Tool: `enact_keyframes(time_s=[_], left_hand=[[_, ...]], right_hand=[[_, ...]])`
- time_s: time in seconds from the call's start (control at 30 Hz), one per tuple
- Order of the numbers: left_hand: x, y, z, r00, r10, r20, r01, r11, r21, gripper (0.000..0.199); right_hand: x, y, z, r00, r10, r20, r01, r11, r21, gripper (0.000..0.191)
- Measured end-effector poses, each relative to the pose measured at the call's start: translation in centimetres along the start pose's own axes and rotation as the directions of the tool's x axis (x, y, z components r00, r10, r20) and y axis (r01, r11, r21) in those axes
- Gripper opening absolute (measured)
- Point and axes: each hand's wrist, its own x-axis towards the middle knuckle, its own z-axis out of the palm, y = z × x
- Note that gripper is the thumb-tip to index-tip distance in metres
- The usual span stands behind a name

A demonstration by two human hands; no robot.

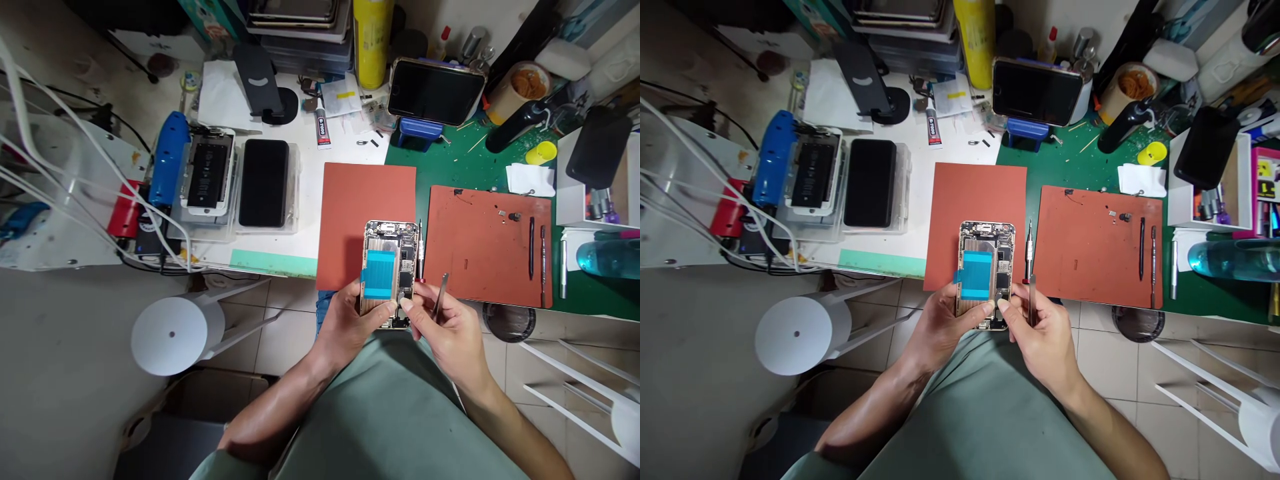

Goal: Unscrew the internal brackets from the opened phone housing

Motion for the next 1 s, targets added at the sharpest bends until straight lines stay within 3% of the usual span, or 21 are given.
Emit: enact_keyframes(time_s=[0.4, 0.53, 0.6, 0.63, 0.67, 0.73, 0.8, 0.83, 0.9, 1.0], left_hand=[[0.4, -0.3, 0.4, 0.996, 0.035, -0.080, -0.034, 0.999, 0.016, 0.030], [0.7, 0.3, 0.1, 0.999, 0.049, -0.022, -0.048, 0.997, 0.054, 0.033], [0.9, 0.5, -0.6, 0.986, 0.143, -0.083, -0.128, 0.979, 0.159, 0.034], [1.0, 0.5, -1.1, 0.959, 0.241, -0.151, -0.201, 0.950, 0.240, 0.034], [1.1, 0.5, -1.7, 0.903, 0.368, -0.222, -0.281, 0.896, 0.344, 0.034], [1.3, 0.5, -3.1, 0.711, 0.657, -0.250, -0.419, 0.682, 0.599, 0.032], [1.7, 0.6, -4.6, 0.532, 0.845, -0.055, -0.478, 0.354, 0.804, 0.028], [2.0, 0.6, -5.2, 0.484, 0.871, 0.085, -0.497, 0.193, 0.846, 0.028], [2.8, 0.9, -6.4, 0.452, 0.824, 0.342, -0.543, -0.050, 0.838, 0.031], [4.1, 1.2, -7.5, 0.464, 0.684, 0.563, -0.594, -0.232, 0.771, 0.032]], right_hand=[[0.2, -0.5, 0.3, 1.000, 0.008, 0.009, -0.008, 1.000, -0.002, 0.027], [1.1, -0.9, 0.2, 0.999, 0.016, 0.028, -0.015, 0.999, -0.041, 0.028], [2.0, -1.3, 0.1, 0.999, 0.014, 0.037, -0.012, 0.997, -0.077, 0.029], [2.7, -1.5, 0.1, 0.999, 0.013, 0.038, -0.010, 0.995, -0.096, 0.030], [3.5, -1.7, 0.2, 0.999, 0.011, 0.042, -0.006, 0.993, -0.117, 0.032], [5.2, -2.1, 0.5, 0.998, -0.004, 0.057, 0.014, 0.985, -0.173, 0.033], [6.9, -2.5, 0.9, 0.996, -0.029, 0.086, 0.049, 0.968, -0.247, 0.035], [7.7, -2.7, 1.2, 0.994, -0.038, 0.106, 0.067, 0.956, -0.285, 0.034], [9.0, -2.9, 1.8, 0.989, -0.042, 0.143, 0.090, 0.931, -0.353, 0.031], [10.3, -3.0, 2.4, 0.984, -0.038, 0.177, 0.112, 0.897, -0.427, 0.029]])
